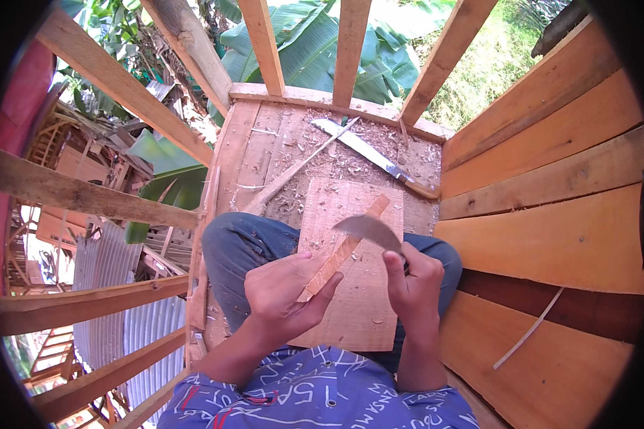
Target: The person sits cross-legged on a wooden floor and uses a curved knife to whittle a long, thin piece of wood. They repeatedly shave the surface of the wood, rotating it to shape different sides, and occasionally inspect the progress.
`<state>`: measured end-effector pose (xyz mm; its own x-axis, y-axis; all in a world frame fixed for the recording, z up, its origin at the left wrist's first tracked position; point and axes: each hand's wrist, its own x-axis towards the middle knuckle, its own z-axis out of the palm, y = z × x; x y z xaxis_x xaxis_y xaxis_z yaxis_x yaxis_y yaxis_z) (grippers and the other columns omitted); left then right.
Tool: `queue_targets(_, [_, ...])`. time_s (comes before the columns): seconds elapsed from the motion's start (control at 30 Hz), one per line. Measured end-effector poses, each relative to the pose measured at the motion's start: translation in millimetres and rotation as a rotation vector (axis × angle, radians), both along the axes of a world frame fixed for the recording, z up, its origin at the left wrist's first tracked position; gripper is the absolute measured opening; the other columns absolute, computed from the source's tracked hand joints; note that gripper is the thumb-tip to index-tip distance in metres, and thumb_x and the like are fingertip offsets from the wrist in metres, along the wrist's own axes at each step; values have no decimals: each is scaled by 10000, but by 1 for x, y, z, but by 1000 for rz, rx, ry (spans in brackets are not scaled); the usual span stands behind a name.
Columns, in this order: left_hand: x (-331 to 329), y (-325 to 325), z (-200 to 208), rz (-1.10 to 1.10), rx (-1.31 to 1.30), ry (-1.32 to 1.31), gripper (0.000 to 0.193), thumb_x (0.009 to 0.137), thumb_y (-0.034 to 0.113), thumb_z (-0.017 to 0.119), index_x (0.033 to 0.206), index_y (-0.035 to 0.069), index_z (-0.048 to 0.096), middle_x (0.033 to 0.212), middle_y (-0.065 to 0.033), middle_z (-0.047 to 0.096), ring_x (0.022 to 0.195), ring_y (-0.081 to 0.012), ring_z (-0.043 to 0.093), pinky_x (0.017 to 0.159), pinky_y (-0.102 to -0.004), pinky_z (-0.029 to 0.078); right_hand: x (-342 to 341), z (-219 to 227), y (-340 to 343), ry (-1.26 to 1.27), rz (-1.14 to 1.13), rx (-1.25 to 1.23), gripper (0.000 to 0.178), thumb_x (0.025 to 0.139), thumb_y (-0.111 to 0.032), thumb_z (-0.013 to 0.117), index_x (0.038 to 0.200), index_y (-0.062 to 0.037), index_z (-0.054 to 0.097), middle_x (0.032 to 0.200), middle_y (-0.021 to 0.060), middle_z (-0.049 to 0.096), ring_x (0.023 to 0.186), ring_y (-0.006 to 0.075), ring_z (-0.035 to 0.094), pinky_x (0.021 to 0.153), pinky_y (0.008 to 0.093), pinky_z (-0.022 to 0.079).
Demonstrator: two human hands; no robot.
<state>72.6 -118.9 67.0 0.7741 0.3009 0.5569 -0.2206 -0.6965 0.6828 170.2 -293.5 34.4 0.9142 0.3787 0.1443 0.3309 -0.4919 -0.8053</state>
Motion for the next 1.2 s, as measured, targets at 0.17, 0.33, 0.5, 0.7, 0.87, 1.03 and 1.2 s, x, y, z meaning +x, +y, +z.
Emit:
queue_targets(0.17, [-16,-3,4,-31,-112,-19,196,697,45,787,860,-20,700,755,-134,692,648,-274,690,624,-308,561,51,-20,-51,102,-330,74,477,956,-333,561,654,21,455,551,143,319,530,135,299,458,345,300])
queue_targets(0.33, [-6,-1,-1,0,-148,135,199,706,47,785,875,-14,701,758,-147,690,637,-273,689,551,-296,516,-7,12,-15,30,24,43,449,930,-326,597,645,-2,472,527,152,378,450,222,411,450,357,335])
queue_targets(0.5, [-5,-3,-1,0,-136,151,211,704,47,788,880,-28,698,765,-152,694,630,-266,689,554,-294,516,-6,7,-1,-31,49,-57,422,902,-337,632,667,-13,498,528,166,428,465,325,477,456,373,356])
queue_targets(0.7, [-24,3,4,5,-367,251,159,779,53,753,879,-55,693,773,-138,702,682,-182,702,594,-276,525,54,-17,-58,75,-342,98,476,978,-310,543,650,1,395,562,62,258,568,105,251,460,337,241])
queue_targets(0.87, [-7,-5,-14,-78,-1121,230,194,901,103,655,985,-71,675,890,-132,700,831,-176,688,748,-309,565,-4,1,-17,124,-18,145,477,947,-313,593,637,9,427,530,95,294,479,117,317,438,321,278])
queue_targets(1.03, [1,-12,-17,-136,-1405,239,239,933,150,612,1018,-69,661,917,-143,693,831,-176,685,736,-328,586,-22,3,-8,15,112,16,437,866,-341,673,627,-20,498,512,157,438,431,320,471,420,359,355])
queue_targets(1.2, [-3,-14,-22,-194,-1355,317,254,944,172,595,1005,-64,665,885,-132,691,767,-158,672,695,-322,587,-6,2,-5,-154,36,-96,442,853,-380,684,637,-36,508,500,124,448,423,297,478,418,365,350])
